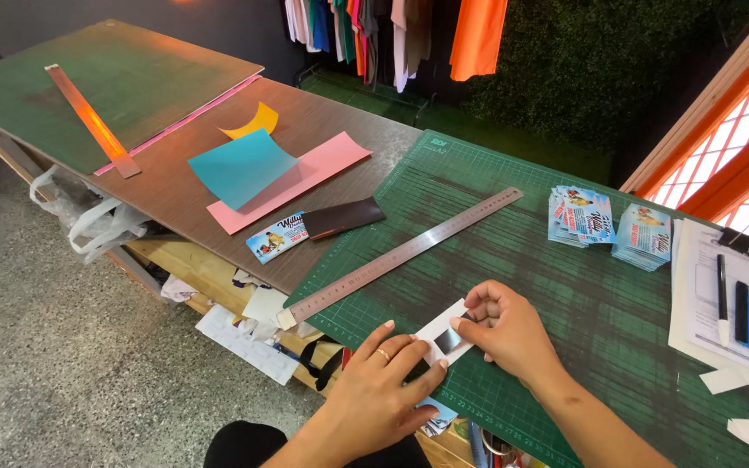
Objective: Peeling printed stickers and adhering them to white paper backings on a cutting mat
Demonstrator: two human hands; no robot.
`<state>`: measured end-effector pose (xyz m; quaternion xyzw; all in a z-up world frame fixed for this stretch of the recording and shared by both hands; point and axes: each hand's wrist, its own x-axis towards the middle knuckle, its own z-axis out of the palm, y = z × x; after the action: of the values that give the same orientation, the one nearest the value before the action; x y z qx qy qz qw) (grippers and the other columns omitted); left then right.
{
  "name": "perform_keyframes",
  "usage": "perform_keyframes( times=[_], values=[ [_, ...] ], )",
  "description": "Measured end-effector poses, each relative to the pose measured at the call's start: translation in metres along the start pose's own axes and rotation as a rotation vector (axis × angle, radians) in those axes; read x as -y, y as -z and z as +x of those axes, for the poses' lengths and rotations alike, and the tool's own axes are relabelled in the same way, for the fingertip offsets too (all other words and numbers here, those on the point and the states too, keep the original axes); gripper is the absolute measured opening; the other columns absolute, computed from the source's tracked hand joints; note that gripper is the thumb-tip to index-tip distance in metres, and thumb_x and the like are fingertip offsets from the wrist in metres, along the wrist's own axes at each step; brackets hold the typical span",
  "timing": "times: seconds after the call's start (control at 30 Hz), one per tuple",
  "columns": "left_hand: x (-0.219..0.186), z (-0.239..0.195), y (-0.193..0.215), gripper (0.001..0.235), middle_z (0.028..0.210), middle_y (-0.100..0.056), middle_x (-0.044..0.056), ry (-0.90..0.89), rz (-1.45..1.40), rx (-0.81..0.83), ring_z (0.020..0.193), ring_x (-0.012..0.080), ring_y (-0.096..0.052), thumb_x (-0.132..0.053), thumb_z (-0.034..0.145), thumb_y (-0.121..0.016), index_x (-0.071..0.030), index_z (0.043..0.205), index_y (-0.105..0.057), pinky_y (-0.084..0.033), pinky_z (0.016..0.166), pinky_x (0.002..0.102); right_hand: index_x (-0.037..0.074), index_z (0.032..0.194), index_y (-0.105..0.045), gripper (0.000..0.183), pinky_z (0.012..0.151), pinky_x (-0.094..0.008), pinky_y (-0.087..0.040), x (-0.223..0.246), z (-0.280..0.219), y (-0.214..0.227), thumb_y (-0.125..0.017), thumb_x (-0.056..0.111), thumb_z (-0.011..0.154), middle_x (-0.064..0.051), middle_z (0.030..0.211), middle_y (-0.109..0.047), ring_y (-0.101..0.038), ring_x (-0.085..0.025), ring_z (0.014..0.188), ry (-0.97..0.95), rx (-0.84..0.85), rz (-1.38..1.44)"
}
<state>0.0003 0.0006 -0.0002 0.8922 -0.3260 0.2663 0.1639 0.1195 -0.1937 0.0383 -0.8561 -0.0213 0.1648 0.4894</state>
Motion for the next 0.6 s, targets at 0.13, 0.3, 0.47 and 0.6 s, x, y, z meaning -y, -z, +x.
perform_keyframes(
  times=[0.13, 0.3, 0.47, 0.6],
  values=[
    [0.0012, 0.0011, -0.0007, 0.053, 0.124, -0.059, 0.018, 0.005, 0.026, -0.068, 0.11, 0.0322, -0.061, -0.03, 0.08, -0.086, -0.011, 0.124, -0.064, -0.043, 0.107, 0.056, 0.011, 0.094, -0.063, 0.024, 0.042, -0.03, -0.047, 0.002, 0.0002, -0.0002, -0.083, 0.015, 0.081, -0.006, 0.079, -0.072, -0.067, -0.015, 0.065, -0.024, -0.009, 0.021],
    [0.0022, 0.0039, 0.0032, 0.05, 0.124, -0.06, 0.017, 0.001, 0.072, -0.062, 0.099, 0.0329, -0.063, -0.032, 0.079, -0.086, -0.013, 0.121, -0.065, -0.045, 0.101, 0.053, 0.01, 0.095, -0.063, 0.025, 0.044, -0.03, -0.048, 0.0081, -0.0033, 0.0002, -0.083, 0.017, 0.082, -0.007, 0.08, -0.076, -0.067, -0.016, 0.065, -0.041, -0.003, 0.017],
    [0.0022, 0.0039, 0.0027, 0.051, 0.125, -0.06, 0.016, 0.012, 0.085, -0.051, 0.103, 0.0315, -0.064, -0.034, 0.078, -0.086, -0.014, 0.12, -0.065, -0.043, 0.096, 0.053, 0.011, 0.093, -0.062, 0.026, 0.042, -0.03, -0.048, 0.0006, 0.0014, -0.0024, -0.084, 0.016, 0.079, -0.007, 0.08, -0.074, -0.065, -0.015, 0.062, -0.025, -0.013, 0.033],
    [0.0015, 0.0039, 0.004, 0.052, 0.126, -0.058, 0.015, 0.02, 0.098, -0.033, 0.102, 0.0305, -0.064, -0.035, 0.077, -0.087, -0.015, 0.12, -0.065, -0.043, 0.095, 0.053, 0.012, 0.094, -0.062, 0.026, 0.043, -0.03, -0.048, 0.0045, -0.0014, -0.0018, -0.084, 0.017, 0.08, -0.005, 0.08, -0.072, -0.065, -0.015, 0.062, -0.038, -0.014, 0.002]
  ],
)
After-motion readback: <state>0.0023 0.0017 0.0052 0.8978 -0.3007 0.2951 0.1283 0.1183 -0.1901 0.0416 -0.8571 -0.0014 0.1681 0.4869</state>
